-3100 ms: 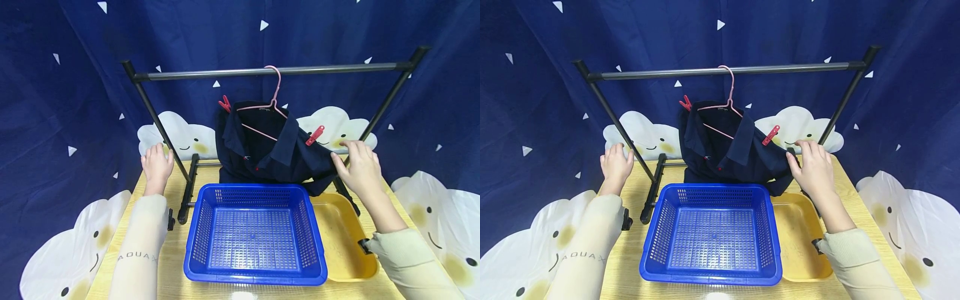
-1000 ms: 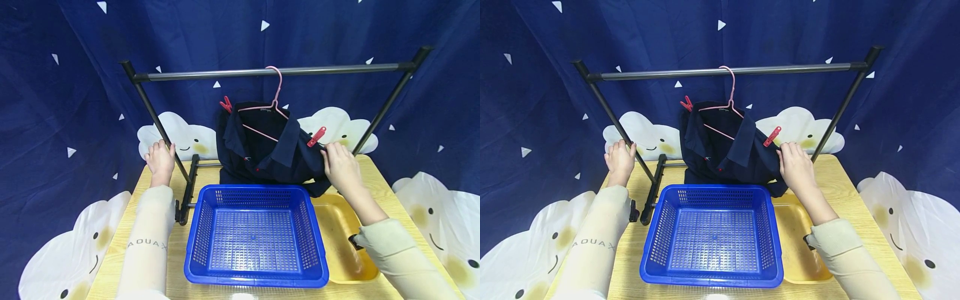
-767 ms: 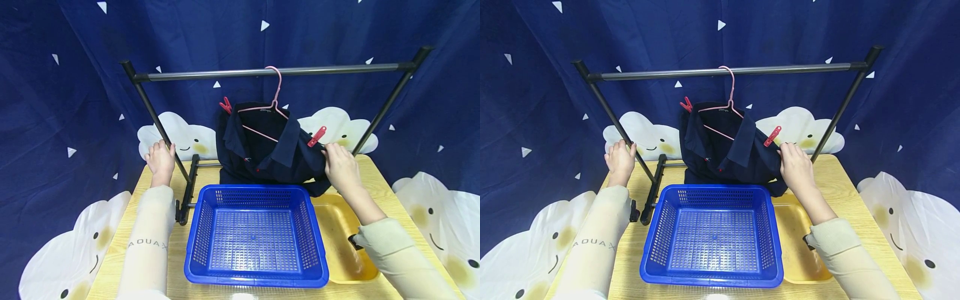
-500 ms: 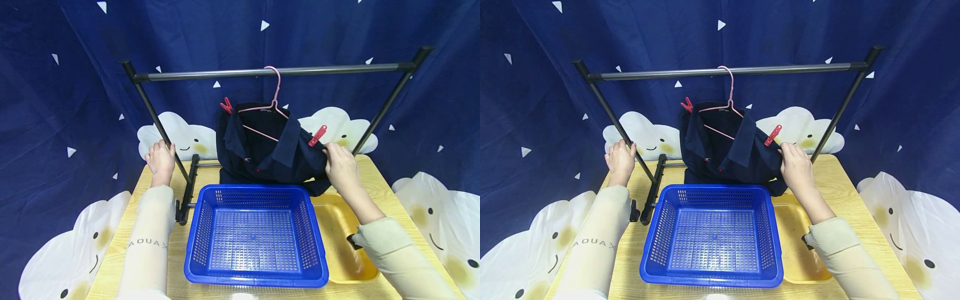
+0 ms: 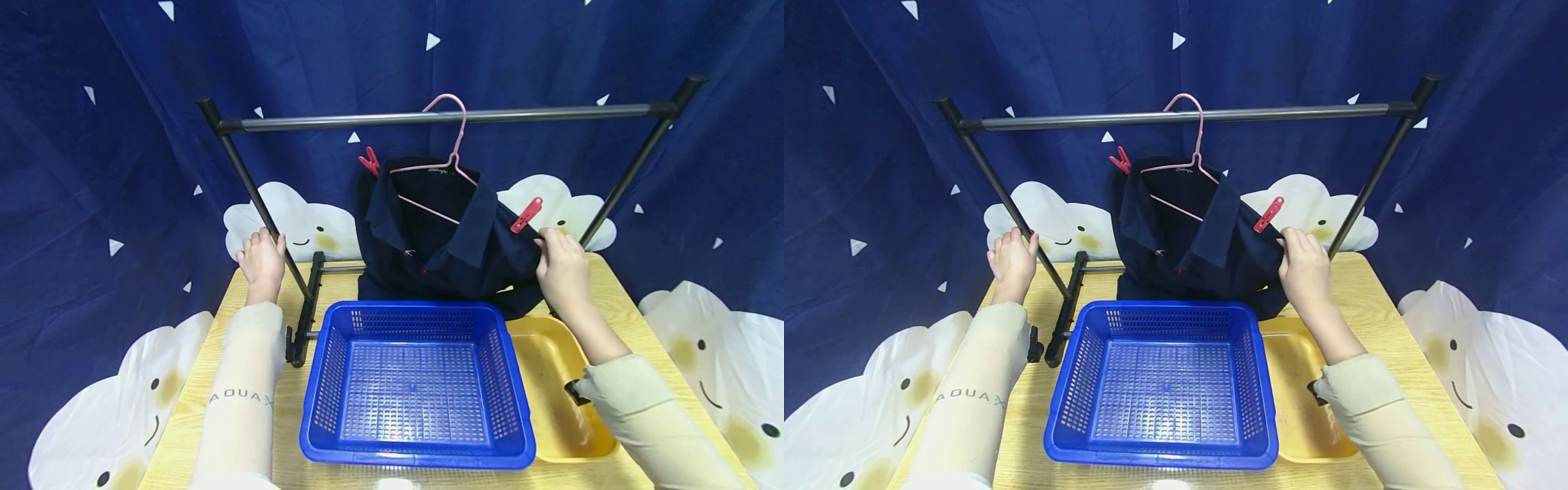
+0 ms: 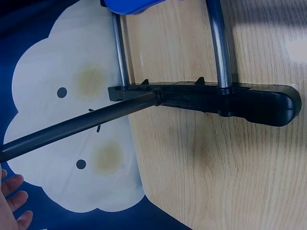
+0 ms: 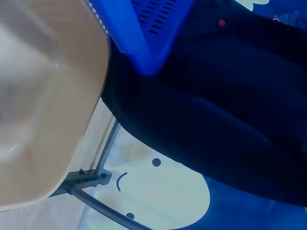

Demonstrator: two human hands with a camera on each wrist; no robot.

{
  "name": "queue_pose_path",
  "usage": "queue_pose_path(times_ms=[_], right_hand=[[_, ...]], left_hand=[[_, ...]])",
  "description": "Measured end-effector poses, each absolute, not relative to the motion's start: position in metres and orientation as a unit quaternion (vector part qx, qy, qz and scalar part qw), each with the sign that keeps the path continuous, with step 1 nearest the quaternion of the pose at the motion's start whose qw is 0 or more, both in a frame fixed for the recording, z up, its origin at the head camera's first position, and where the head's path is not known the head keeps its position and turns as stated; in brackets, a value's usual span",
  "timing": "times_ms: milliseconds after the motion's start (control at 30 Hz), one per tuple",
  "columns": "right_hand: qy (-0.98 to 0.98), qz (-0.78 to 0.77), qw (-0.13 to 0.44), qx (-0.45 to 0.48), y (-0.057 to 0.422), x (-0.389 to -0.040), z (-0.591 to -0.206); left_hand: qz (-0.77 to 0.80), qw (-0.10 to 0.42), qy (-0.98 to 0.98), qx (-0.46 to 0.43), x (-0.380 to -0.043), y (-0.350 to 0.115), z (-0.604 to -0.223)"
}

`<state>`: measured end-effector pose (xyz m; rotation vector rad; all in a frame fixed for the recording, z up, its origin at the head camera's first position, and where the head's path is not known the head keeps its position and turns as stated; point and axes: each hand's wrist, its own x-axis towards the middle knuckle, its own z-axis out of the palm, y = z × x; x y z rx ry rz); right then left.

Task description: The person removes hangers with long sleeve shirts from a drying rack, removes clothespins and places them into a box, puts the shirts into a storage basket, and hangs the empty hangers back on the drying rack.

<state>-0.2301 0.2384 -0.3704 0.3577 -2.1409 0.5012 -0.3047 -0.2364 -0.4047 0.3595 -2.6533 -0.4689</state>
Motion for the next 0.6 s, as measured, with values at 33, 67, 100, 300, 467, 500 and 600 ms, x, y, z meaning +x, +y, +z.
queue_pose_path(times_ms=[33, 67, 100, 300, 467, 500, 600], right_hand=[[-0.861, 0.205, 0.444, 0.142, 0.2386, -0.2297, -0.3697], [-0.859, 0.207, 0.446, 0.140, 0.2389, -0.2292, -0.3689], [-0.858, 0.209, 0.449, 0.139, 0.2392, -0.2288, -0.3684], [-0.850, 0.215, 0.460, 0.138, 0.2416, -0.2270, -0.3668], [-0.844, 0.220, 0.468, 0.144, 0.2436, -0.2251, -0.3672], [-0.842, 0.221, 0.469, 0.147, 0.2440, -0.2248, -0.3676], [-0.837, 0.220, 0.476, 0.155, 0.2447, -0.2235, -0.3687]], left_hand=[[-0.168, 0.209, -0.955, 0.129, -0.3047, -0.2363, -0.4047], [-0.168, 0.208, -0.955, 0.129, -0.3046, -0.2361, -0.4047], [-0.169, 0.208, -0.955, 0.129, -0.3048, -0.2360, -0.4049], [-0.171, 0.204, -0.955, 0.131, -0.3053, -0.2359, -0.4055], [-0.173, 0.205, -0.954, 0.133, -0.3058, -0.2361, -0.4061], [-0.173, 0.205, -0.954, 0.133, -0.3060, -0.2363, -0.4063], [-0.176, 0.205, -0.953, 0.134, -0.3058, -0.2364, -0.4065]])
